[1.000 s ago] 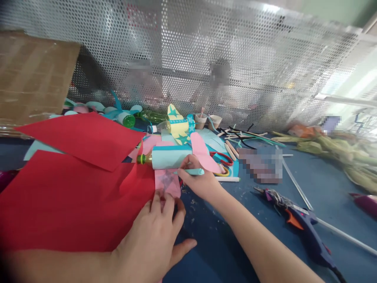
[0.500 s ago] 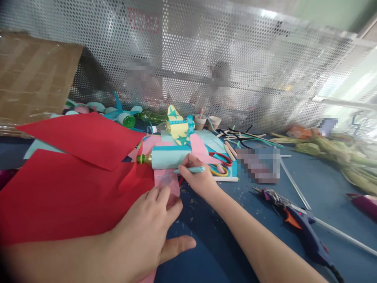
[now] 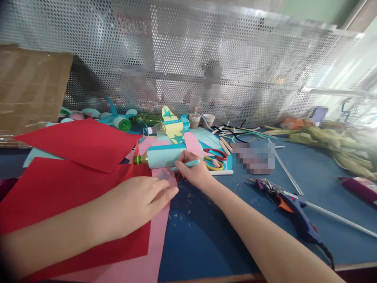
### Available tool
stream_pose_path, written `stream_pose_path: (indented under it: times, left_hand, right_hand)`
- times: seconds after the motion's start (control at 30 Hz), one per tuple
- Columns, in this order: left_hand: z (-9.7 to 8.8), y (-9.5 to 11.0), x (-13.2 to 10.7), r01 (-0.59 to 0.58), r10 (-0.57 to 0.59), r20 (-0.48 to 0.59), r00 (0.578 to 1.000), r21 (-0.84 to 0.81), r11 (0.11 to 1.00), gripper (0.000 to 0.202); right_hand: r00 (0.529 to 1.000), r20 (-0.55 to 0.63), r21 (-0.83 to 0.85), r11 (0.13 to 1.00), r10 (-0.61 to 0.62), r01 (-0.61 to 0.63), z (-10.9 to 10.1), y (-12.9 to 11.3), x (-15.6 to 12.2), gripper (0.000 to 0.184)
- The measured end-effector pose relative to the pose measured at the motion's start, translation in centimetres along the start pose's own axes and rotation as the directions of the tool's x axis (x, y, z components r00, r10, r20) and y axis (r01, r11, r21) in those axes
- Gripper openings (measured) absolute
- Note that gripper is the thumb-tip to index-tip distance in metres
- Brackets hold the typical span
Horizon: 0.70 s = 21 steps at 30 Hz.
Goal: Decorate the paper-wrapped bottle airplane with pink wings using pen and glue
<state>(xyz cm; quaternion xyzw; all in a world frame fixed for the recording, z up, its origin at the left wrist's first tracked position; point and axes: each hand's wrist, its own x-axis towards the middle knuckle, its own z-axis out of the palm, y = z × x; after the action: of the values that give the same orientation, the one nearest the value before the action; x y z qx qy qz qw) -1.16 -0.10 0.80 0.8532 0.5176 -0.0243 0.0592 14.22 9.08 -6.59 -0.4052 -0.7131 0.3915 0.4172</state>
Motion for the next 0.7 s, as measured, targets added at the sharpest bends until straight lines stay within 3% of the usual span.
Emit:
stream_pose_path:
  times: [0.1,0.17,0.27,0.57,0.7]
  left_hand:
    - [0.1,-0.8,0.1,-0.109,0.118,-0.029,0.993,0.201,0.974,0.029]
    - [0.5,-1.1,0.0,-0.182,0.188,0.015,0.982,0.347,0.92,0.03]
    - [1.2,-1.2,-0.1,-0.204,0.206,0.048,0.977,0.461,0.864,0.029]
    - [2.0,-0.4,-0.6,-0.202,0.186,0.079,0.979,0.379,0.903,0.03]
    - [2.2,0.1,-0.4,-0.017,0.0,0.054,0.999,0.315,0.949,0.046]
  right_hand:
    - [1.0,0.009,0.012,1.0,-0.007,0.007,0.0,0.0,0.0,0.019]
    - [1.0,-0.002,0.002,1.0,-0.005,0.005,0.0,0.1,0.0,0.018]
    - [1.0,-0.023,-0.026,1.0,-0.006,0.005,0.0,0.2,0.0,0.018]
    - [0.998,0.052,-0.041,0.999,0.029,-0.027,0.1,0.5,0.1,0.018]
    - [0.996,0.081,-0.034,0.999,0.032,-0.03,0.1,0.4,0.1,0.019]
